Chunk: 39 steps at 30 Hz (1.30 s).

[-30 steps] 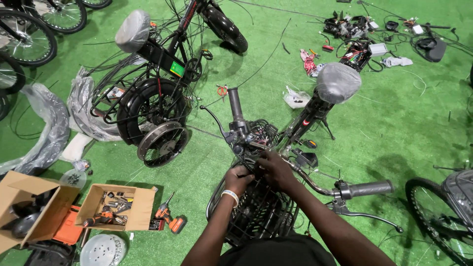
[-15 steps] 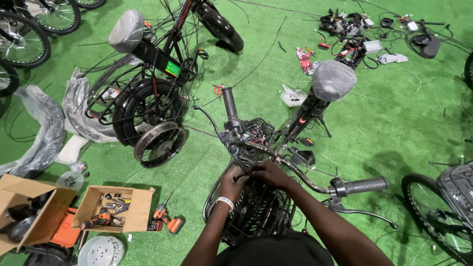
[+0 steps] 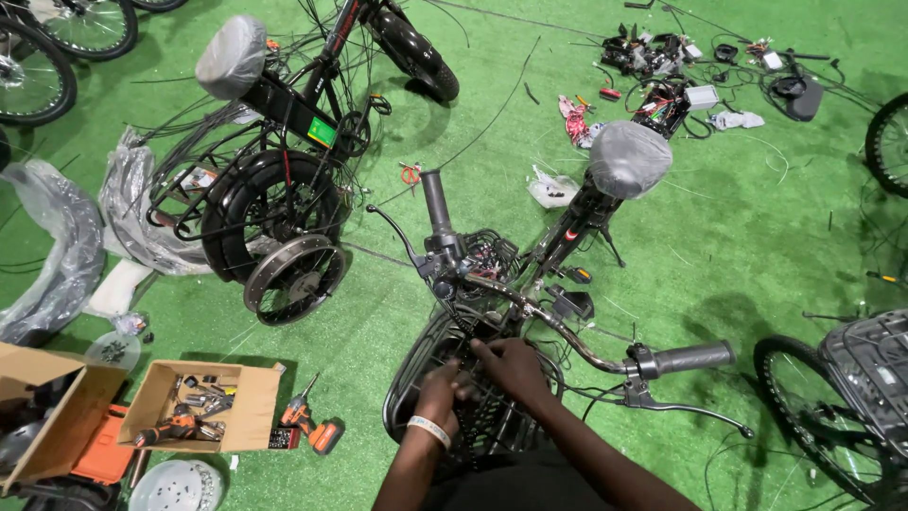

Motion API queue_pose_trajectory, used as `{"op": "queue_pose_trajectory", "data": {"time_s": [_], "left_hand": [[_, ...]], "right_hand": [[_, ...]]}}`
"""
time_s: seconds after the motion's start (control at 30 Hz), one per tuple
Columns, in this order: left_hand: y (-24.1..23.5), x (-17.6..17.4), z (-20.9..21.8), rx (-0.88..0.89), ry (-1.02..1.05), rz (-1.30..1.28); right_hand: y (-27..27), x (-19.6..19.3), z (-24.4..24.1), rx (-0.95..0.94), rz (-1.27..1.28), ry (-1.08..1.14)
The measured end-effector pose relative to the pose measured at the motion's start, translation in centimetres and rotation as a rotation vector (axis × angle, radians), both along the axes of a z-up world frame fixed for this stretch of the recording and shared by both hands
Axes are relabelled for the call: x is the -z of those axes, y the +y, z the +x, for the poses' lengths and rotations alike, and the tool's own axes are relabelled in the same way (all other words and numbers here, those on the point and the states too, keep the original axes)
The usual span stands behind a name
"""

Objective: The person assembles the front section of an electric bicycle, focusing on the handlebars and front basket. They connect various wires and components near the handlebar stem and within the basket area.

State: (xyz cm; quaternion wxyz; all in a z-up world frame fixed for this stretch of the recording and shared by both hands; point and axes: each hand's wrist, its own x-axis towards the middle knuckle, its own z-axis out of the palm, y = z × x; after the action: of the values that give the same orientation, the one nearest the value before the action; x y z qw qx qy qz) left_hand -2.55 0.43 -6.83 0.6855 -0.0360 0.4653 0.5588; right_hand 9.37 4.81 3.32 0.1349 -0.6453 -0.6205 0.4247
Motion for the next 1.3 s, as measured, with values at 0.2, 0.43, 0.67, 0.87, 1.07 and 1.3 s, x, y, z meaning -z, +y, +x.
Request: {"op": "queue_pose_trajectory", "data": {"time_s": [0.2, 0.43, 0.67, 0.87, 1.07, 1.3], "left_hand": [[-1.7, -5.7, 1.6, 0.233, 0.249, -0.11], [4.3, -0.4, -0.2, 0.505, 0.955, -0.014], [6.2, 0.4, -0.5, 0.432, 1.164, 0.125], [5.8, -0.2, -0.4, 0.376, 1.185, 0.176], [5.7, -2.1, -0.2, 0.436, 1.134, 0.269], [5.4, 0.1, -1.8, 0.704, 1.276, 0.164]], "right_hand": [[-0.7, -1.7, -1.6, 0.42, -0.228, 0.487], [5.1, 1.6, 2.3, -0.078, 0.149, 0.125], [7.5, 7.1, 1.2, 0.025, -0.045, 0.295], [8.5, 12.2, 1.8, 0.122, -0.038, 0.257], [6.1, 6.4, 1.4, 0.096, -0.003, 0.023], [2.2, 4.5, 0.9, 0.112, 0.351, 0.022]]}}
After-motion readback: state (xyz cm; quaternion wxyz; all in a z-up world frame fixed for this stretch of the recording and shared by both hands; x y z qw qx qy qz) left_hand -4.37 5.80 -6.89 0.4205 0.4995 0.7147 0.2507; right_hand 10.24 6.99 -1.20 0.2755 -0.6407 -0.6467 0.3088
